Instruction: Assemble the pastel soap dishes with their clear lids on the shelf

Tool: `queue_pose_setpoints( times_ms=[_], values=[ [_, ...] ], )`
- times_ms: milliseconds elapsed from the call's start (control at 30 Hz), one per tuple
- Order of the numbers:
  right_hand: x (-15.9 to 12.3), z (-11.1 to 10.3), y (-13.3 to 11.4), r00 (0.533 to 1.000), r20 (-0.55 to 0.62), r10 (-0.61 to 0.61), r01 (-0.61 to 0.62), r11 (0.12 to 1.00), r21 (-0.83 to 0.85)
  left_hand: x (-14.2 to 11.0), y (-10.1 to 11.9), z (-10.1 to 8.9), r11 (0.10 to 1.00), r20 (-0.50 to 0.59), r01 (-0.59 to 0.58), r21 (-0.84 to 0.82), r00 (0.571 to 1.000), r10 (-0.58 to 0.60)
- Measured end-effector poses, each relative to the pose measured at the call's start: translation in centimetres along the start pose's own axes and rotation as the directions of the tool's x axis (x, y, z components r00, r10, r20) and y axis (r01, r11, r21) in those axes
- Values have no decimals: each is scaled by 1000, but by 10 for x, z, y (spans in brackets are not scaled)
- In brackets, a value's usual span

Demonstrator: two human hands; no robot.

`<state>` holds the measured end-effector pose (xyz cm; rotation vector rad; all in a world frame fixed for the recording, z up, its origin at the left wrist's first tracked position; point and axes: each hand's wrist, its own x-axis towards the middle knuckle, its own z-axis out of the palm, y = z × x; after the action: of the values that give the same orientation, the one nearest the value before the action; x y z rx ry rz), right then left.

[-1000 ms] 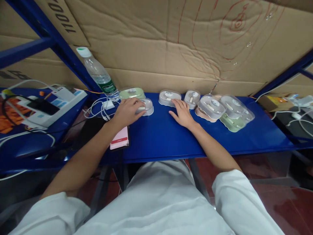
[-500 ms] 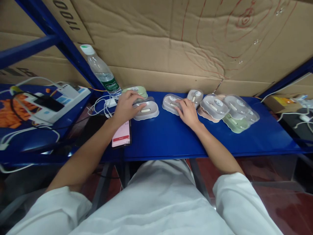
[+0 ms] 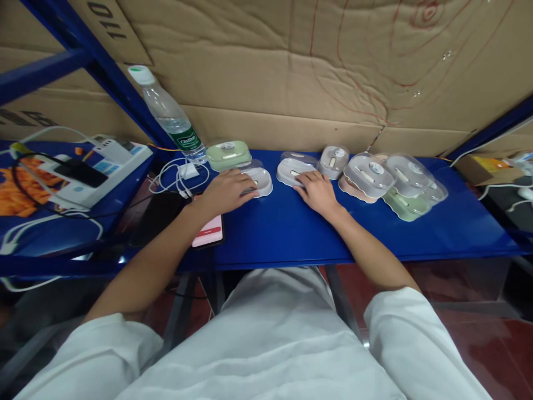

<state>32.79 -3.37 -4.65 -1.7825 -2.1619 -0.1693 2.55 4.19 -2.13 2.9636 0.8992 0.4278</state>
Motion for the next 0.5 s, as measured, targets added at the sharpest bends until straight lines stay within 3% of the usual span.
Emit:
queue_pose_setpoints(
  times_ms=[133,267,400,500],
  values=[
    [1,-1,5,999,-48,16,-12,996,87,1,1,0,999,-1,-30,-38,1000,30],
    [0,-1,9,987,-156,19,2,991,135,3,3,2,994,-73,-62,-85,996,56],
    [2,3,12,968,-249,-23,62,987,148,4,0,3,986,-219,-13,-166,975,-24],
    [3,3,13,946,-323,-20,59,992,111,5,-8,3,988,-314,72,-138,943,-112]
  ],
)
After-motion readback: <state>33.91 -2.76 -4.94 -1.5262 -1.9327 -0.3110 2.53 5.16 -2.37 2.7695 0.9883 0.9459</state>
